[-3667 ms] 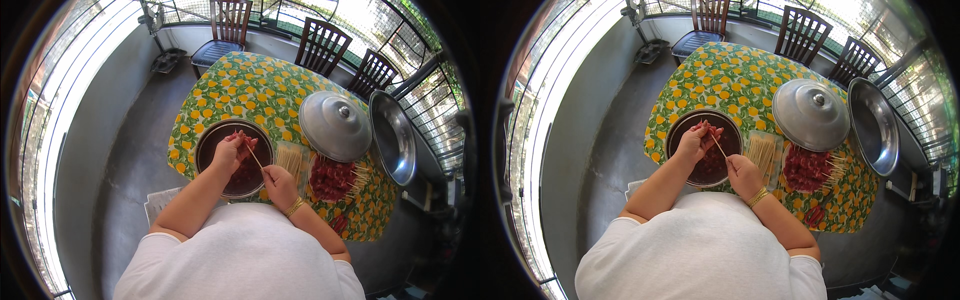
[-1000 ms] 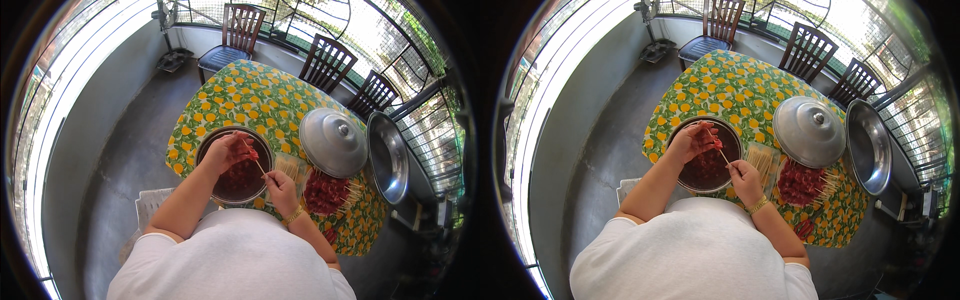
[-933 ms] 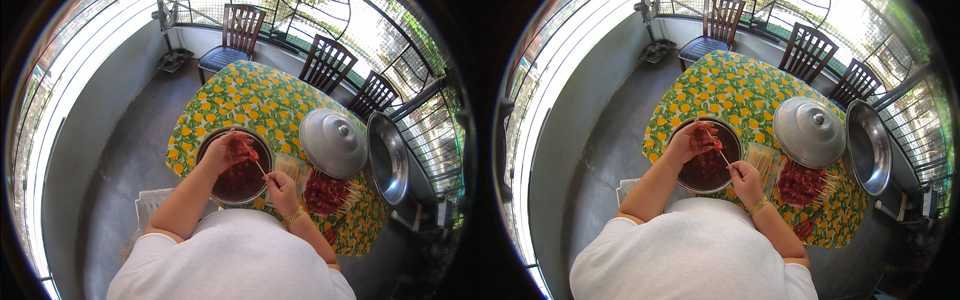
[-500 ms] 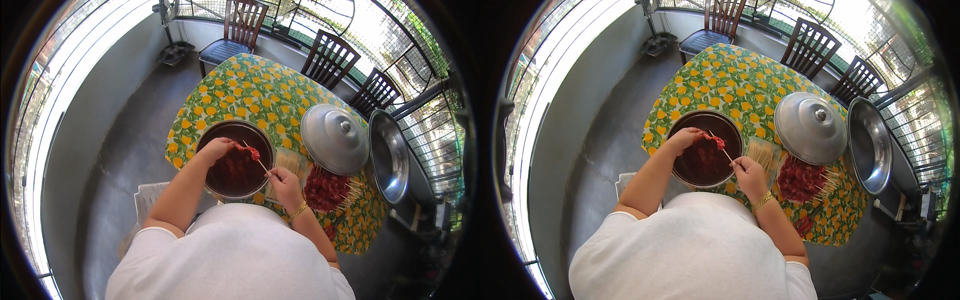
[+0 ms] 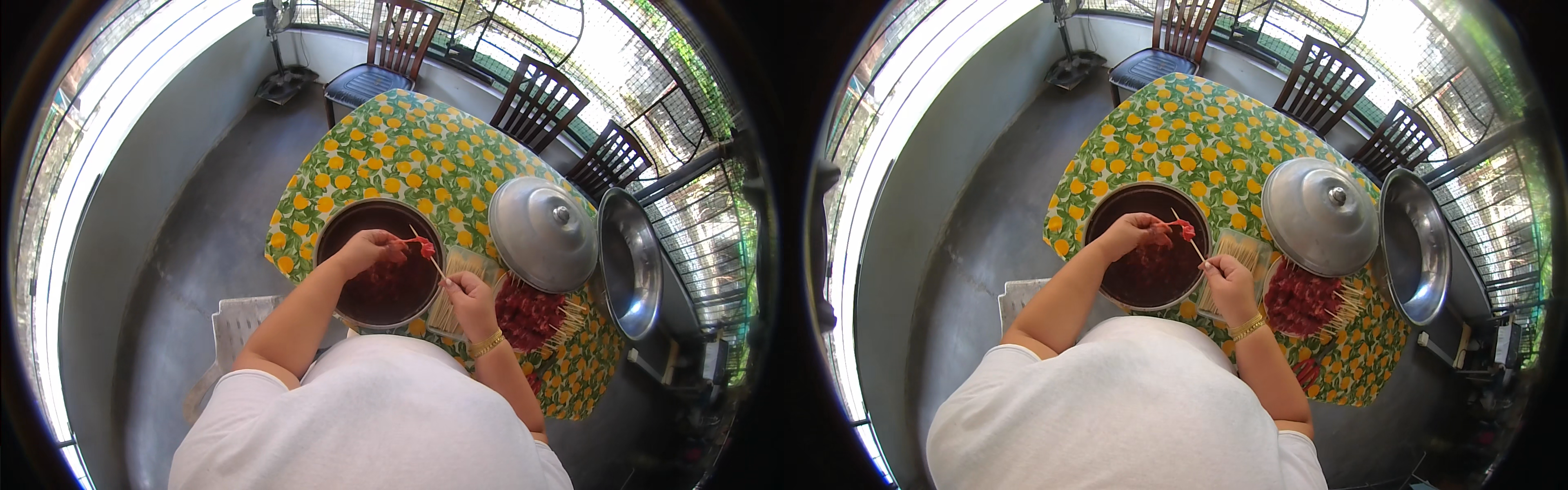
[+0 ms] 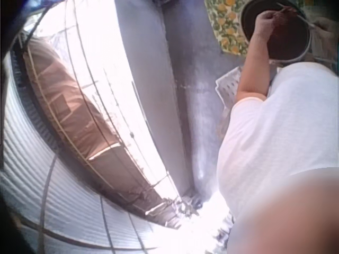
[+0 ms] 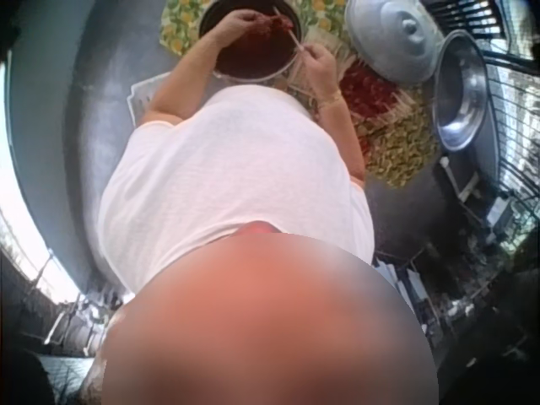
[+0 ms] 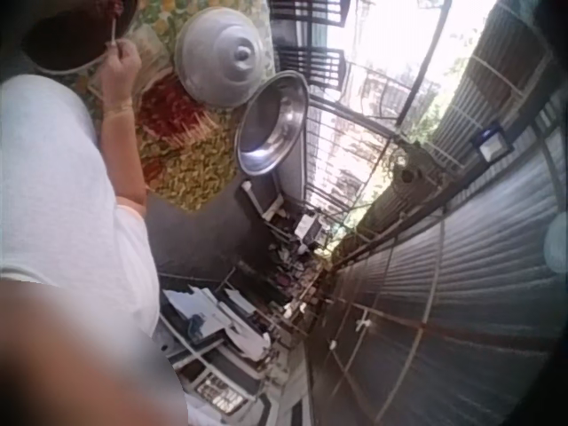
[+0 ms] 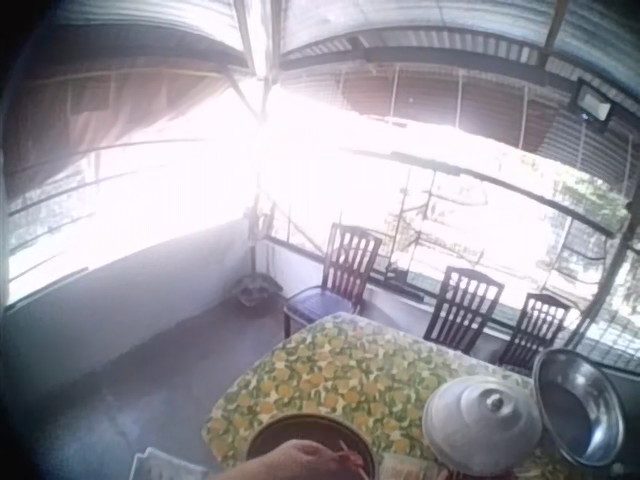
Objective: The person repeatedly picks small pieces of raw meat from a bowl and threads them onto wooden skewers. The person places each completed skewer onto a tray on the table.
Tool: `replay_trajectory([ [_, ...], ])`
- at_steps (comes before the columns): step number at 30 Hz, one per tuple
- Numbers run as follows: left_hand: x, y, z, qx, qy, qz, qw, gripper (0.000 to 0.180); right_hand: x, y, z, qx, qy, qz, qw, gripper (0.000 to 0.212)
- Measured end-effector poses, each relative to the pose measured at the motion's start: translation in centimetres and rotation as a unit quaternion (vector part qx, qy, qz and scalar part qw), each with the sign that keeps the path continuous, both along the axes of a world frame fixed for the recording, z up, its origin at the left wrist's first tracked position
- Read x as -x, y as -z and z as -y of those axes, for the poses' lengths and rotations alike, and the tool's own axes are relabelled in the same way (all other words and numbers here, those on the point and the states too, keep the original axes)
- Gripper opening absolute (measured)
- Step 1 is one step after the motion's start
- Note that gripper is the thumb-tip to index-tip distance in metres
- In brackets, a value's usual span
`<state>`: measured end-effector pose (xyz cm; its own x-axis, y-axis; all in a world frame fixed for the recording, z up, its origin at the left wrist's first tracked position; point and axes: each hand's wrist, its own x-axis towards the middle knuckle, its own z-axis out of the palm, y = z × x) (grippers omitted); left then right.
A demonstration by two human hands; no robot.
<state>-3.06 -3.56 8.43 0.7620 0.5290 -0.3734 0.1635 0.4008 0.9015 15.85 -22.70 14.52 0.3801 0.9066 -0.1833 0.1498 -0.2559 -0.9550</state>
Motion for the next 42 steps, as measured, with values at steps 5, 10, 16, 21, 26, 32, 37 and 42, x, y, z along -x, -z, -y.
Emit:
replay_trajectory([
  [5, 0.2, -1.3, -0.2, 0.149, -0.154, 0.112, 0.970, 0.025, 0.2, -0.5, 0.8, -0.020, -0.021, 0.028, 0.999, 0.011],
  [10, -0.7, -3.1, 0.3, 0.176, -0.135, 0.141, 0.965, 0.026, 1.4, -1.3, 0.8, -0.070, -0.024, 0.134, 0.988, 0.010],
  [16, -0.9, -4.8, 0.8, 0.176, -0.133, 0.142, 0.965, 0.027, 1.7, -2.3, 0.7, -0.093, -0.017, 0.201, 0.975, 0.010],
  [21, -1.5, -6.0, 1.5, 0.139, -0.150, 0.104, 0.973, 0.029, 2.3, -2.8, 0.9, -0.106, -0.005, 0.254, 0.961, 0.010],
  [26, -2.6, -6.6, 2.3, 0.135, -0.203, 0.068, 0.967, 0.033, 2.9, -2.7, 0.8, -0.144, -0.001, 0.301, 0.943, 0.007],
  [32, -4.0, -6.2, 2.4, 0.147, -0.234, 0.052, 0.960, 0.030, 3.1, -2.8, 1.1, -0.156, -0.030, 0.380, 0.911, 0.007],
  [37, -4.5, -6.0, 2.5, 0.152, -0.226, 0.040, 0.961, 0.028, 3.3, -2.3, 1.1, -0.147, -0.043, 0.414, 0.897, 0.007],
  [42, -6.0, -6.2, 4.3, 0.198, -0.271, 0.068, 0.940, 0.026, 3.9, -1.0, 0.6, -0.130, -0.021, 0.377, 0.917, 0.004],
])
